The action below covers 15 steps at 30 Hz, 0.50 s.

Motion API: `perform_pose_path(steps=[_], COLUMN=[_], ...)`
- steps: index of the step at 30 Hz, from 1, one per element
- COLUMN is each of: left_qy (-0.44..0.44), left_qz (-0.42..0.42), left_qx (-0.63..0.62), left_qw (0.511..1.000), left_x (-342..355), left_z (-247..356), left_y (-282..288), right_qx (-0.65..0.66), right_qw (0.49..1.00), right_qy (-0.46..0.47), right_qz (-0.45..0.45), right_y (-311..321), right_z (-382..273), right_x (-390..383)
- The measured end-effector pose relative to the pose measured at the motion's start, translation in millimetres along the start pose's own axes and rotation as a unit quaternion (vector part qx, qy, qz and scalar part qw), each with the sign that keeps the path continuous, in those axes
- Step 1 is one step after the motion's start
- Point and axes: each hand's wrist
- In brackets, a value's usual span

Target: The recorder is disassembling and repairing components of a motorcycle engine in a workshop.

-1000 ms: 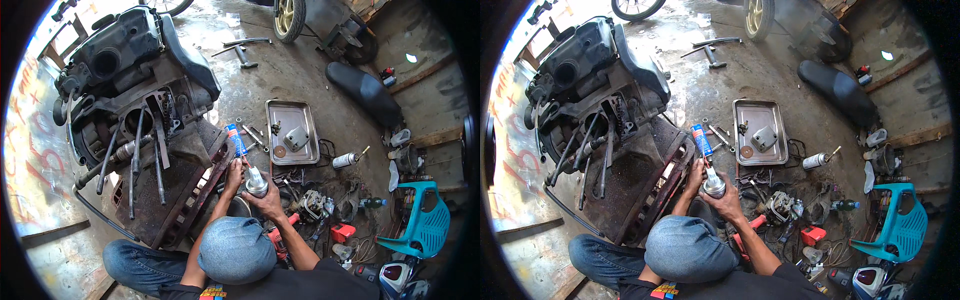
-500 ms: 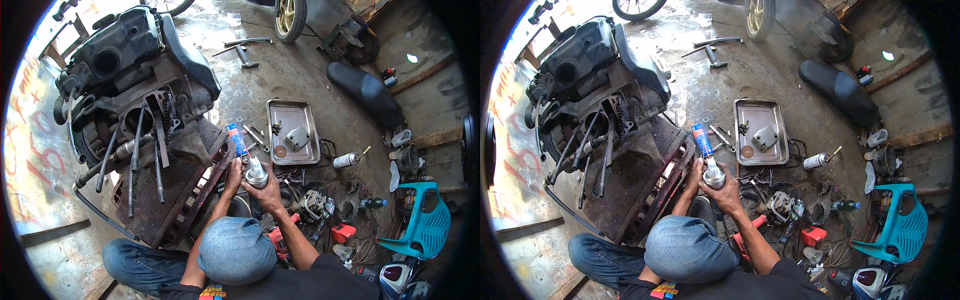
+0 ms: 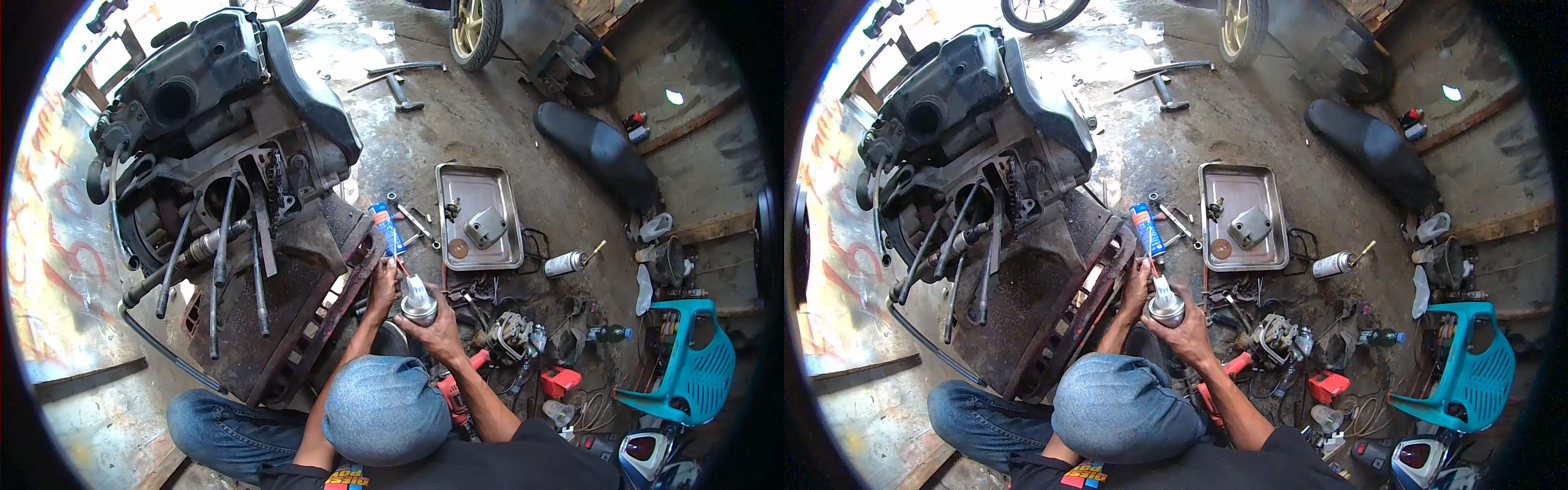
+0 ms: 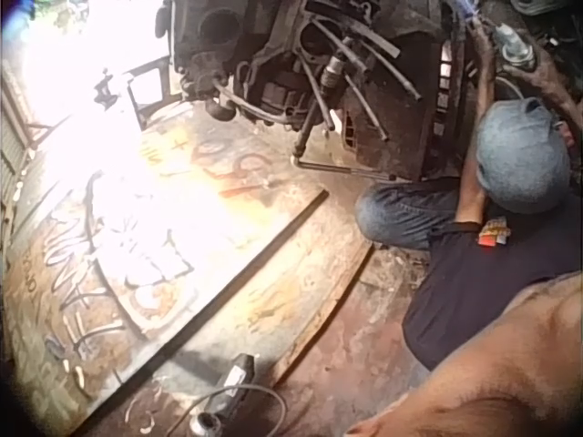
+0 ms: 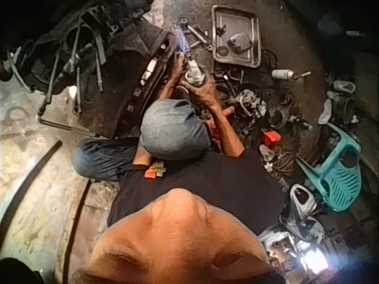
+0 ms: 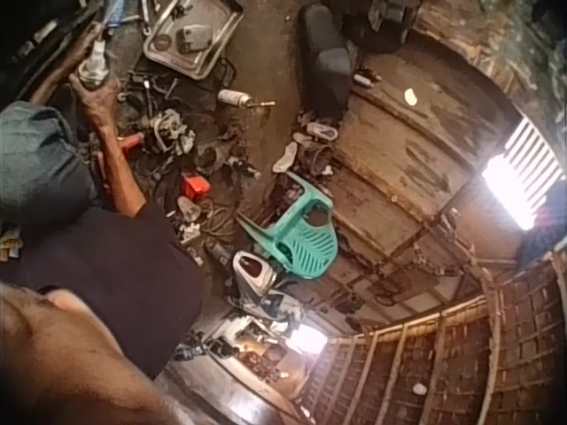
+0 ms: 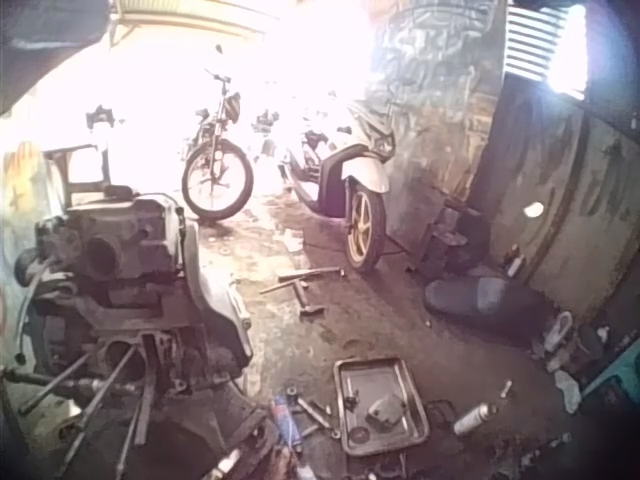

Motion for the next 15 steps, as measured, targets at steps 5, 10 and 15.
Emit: perform_pose_path(steps=[5,10,15], left_qy=[-0.019,-0.027,-0.019], left_qz=[-0.051,-0.062,-0.047], left_qx=[-0.072,-0.098,-0.098], left_qw=[0.996,0.993,0.994], left_x=[-6,-12,-14], left_z=[12,20,24], left_y=[-3,-5,-5], right_qx=[-0.015,0.004,0.034], right_qw=[1.0,1.0,0.999], right_qy=[0.009,0.007,0.033], right_qz=[0.002,0.01,0.022], right_y=[2,1,0], right_z=[1,2,0], right_x=[-4,8,20])
Point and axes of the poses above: each hand's wrist, its own x-axis towards the middle knuckle, its own y-axis out of the back of the hand, z = x × y, and after that the axes turned 3 degrees about x, right-handed
